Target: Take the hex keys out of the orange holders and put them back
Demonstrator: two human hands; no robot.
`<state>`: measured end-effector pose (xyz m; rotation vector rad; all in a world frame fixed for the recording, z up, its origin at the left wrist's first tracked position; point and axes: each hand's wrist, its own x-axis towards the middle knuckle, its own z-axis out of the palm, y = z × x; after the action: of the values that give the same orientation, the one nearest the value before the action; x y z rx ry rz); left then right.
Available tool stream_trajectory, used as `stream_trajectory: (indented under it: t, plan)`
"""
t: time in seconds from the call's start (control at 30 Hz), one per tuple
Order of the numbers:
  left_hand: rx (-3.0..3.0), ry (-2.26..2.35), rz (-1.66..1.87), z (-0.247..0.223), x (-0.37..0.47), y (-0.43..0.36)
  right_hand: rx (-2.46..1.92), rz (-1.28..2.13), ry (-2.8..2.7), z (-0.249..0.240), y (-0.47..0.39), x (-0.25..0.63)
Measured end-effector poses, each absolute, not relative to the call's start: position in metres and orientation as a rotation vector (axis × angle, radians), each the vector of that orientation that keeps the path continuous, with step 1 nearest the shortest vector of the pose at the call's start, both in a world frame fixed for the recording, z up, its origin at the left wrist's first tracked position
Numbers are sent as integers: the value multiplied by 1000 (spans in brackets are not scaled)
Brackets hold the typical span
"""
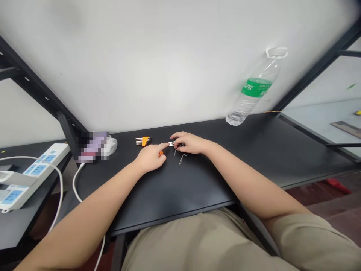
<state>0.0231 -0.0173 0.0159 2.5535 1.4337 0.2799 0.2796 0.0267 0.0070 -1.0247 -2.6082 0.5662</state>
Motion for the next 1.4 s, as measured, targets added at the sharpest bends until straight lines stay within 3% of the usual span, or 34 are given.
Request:
stream_trajectory:
  t: [0.53, 0.8, 1.07, 1.4]
  plan:
    - [2463, 1389, 437, 10, 18, -13, -1184, 403, -2476, 10, 29, 281]
    - [2101, 1382, 679, 5, 12, -3, -1031, 746, -2815, 31, 2, 287]
    - [1965, 1361, 715, 4, 11, -2, -1303, 355, -2612, 14, 14, 267]
    - [1964, 1331, 746, 0, 11, 1, -1356, 373, -2540, 5, 23, 270]
